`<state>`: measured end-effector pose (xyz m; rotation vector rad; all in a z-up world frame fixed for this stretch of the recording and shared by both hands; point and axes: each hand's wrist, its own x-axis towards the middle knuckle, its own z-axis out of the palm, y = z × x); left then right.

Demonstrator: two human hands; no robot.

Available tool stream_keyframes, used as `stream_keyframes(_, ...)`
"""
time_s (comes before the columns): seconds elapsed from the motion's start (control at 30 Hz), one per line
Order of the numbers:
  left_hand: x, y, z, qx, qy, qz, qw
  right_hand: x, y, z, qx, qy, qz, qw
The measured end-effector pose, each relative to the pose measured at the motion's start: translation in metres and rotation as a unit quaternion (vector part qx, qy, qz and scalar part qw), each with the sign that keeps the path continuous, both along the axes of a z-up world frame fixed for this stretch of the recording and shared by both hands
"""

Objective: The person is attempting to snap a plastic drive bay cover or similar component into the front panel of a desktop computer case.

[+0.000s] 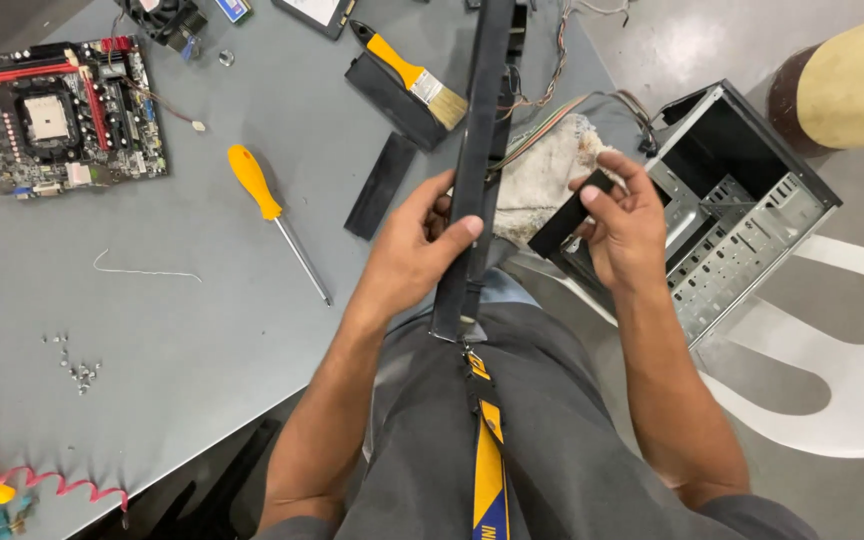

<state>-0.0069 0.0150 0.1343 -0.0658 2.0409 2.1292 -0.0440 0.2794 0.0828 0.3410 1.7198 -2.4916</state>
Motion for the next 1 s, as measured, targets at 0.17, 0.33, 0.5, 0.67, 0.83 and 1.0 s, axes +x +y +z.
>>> stream_keyframes(0.17,0.009,0.023,0.005,-0.271,0.115,-0.043,0.955,0.016,0.026,-0.037,0.015,-0.068,-0.028,0.997)
stream_keyframes(0.33,0.020,0.061,-0.064,-0.381,0.211,-0.029,0.900,0.021,0.074,-0.080,0.030,-0.095,-0.046,0.994)
stream_keyframes(0.5,0.030,0.085,-0.106,-0.449,0.267,-0.014,0.853,0.026,0.096,-0.058,0.000,-0.101,-0.047,0.994)
stream_keyframes(0.67,0.036,0.085,-0.128,-0.408,0.252,-0.031,0.877,0.022,0.051,-0.028,0.063,-0.068,0.043,0.995)
stream_keyframes(0.83,0.053,0.051,-0.134,-0.476,0.196,0.061,0.855,0.015,0.004,-0.044,0.333,0.075,0.131,0.931)
stream_keyframes(1.0,0.062,0.010,-0.149,-0.565,0.074,0.185,0.801,0.028,-0.004,-0.063,0.511,0.173,0.178,0.823)
